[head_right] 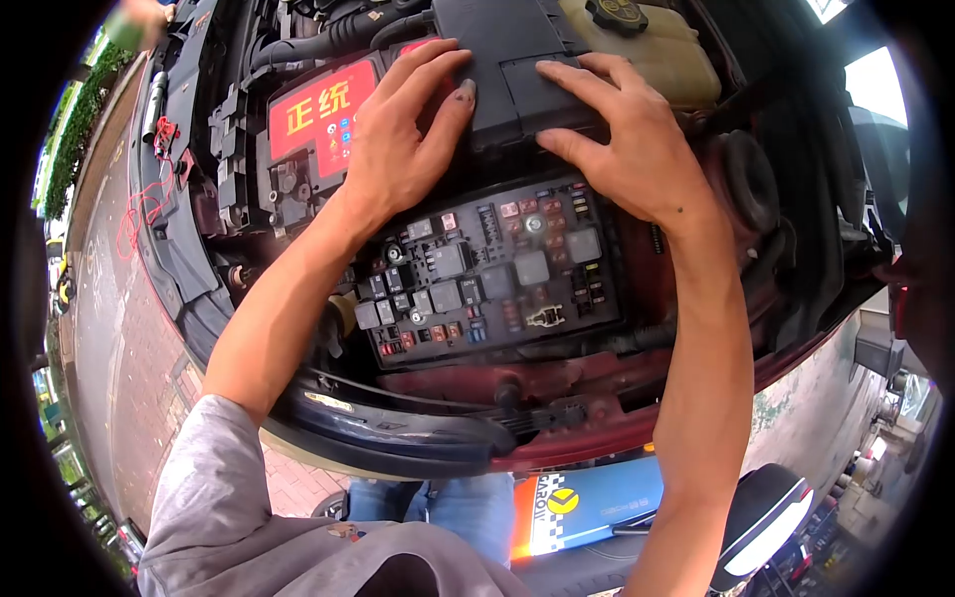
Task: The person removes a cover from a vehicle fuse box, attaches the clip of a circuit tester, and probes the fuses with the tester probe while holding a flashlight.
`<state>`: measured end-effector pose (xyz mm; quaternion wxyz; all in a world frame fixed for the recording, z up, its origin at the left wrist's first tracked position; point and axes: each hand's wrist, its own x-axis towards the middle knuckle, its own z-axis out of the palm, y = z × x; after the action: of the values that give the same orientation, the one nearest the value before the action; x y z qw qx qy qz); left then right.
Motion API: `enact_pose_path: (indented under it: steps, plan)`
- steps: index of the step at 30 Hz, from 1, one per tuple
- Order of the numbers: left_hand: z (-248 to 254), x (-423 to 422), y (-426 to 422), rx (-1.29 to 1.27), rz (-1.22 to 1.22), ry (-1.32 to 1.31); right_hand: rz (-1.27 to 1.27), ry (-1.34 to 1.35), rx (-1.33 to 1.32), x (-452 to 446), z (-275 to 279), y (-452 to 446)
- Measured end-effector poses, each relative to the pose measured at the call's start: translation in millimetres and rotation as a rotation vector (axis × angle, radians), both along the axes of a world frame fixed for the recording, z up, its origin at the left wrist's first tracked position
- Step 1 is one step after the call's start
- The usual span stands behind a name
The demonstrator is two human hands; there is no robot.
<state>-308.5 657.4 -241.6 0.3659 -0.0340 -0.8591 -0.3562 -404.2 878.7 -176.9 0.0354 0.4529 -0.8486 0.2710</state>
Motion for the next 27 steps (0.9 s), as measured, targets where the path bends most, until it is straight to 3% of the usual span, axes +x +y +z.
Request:
enact_pose_path:
  steps: [12,18,25,27]
  plan:
    - [-2.9,-0.1,-0.6,0.001,-0.013,0.034,-0.006,0.104,-0.029,3.7,-7.0,-2.9]
    - [-5.1,-2.1,2.1,-0.019,0.013,0.132,-0.037,0.179,-0.166,11.1,-25.6,-7.8]
    - [6.6,3.3,4.2,-0.033,-0.038,-0.010,0.009,0.183,-0.186,4.4,-20.2,-9.0]
    - [6.5,3.5,5.2,-0.062,-0.031,-0.014,-0.021,0.004,-0.139,6.6,-13.9,-6.3]
